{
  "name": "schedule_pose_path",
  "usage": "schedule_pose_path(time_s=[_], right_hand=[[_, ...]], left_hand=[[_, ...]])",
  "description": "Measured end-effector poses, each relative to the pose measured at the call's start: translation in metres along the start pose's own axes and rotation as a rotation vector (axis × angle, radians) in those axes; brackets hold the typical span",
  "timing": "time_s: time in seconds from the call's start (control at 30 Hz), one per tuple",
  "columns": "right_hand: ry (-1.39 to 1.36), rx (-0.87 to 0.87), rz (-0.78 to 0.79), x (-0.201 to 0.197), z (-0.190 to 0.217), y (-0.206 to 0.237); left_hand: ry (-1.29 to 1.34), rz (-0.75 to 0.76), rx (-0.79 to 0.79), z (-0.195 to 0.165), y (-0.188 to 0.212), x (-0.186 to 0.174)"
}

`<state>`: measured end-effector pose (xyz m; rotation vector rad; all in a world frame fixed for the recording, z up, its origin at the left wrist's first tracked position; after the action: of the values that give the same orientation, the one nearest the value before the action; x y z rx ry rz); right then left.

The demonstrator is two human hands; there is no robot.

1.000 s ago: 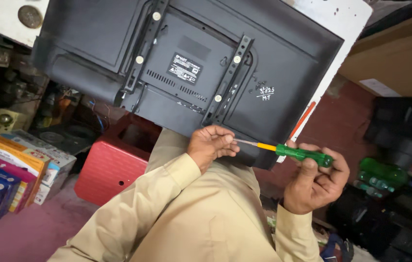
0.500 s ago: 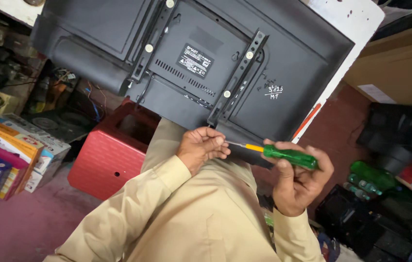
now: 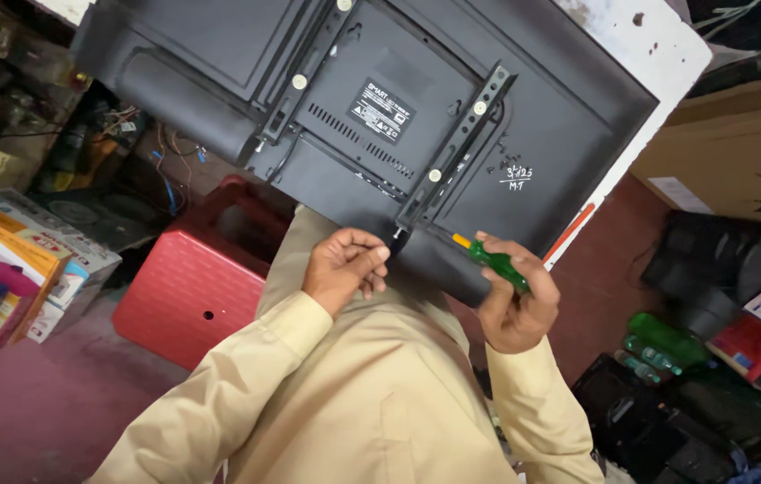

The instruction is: The person works on the back of a television placed face-down on a workbench, handling the main circuit board and its cables, then repositioning the TV and using a screwdriver to tighten screws on the wall-mount bracket attached to the back panel.

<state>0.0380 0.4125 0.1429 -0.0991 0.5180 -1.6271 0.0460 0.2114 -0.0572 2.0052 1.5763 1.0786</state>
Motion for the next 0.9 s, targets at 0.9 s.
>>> schedule_pose_path(time_s=[0.9], right_hand=[[0.302, 0.0, -0.149, 0.008, 0.041, -0.015]], left_hand=[[-0.434, -0.079, 0.401, -0.083, 0.004, 0.011]])
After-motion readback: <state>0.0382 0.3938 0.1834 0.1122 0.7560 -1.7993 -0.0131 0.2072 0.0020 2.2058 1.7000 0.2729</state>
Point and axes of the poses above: each hand's wrist, its own y-axis away from the middle knuckle, its own x-axis out of the palm, z = x × y, the point moved 10 cm from there along -y, towards the middle knuckle, and after that the axes turned 11 degrees about -y, right-handed, at the moved point
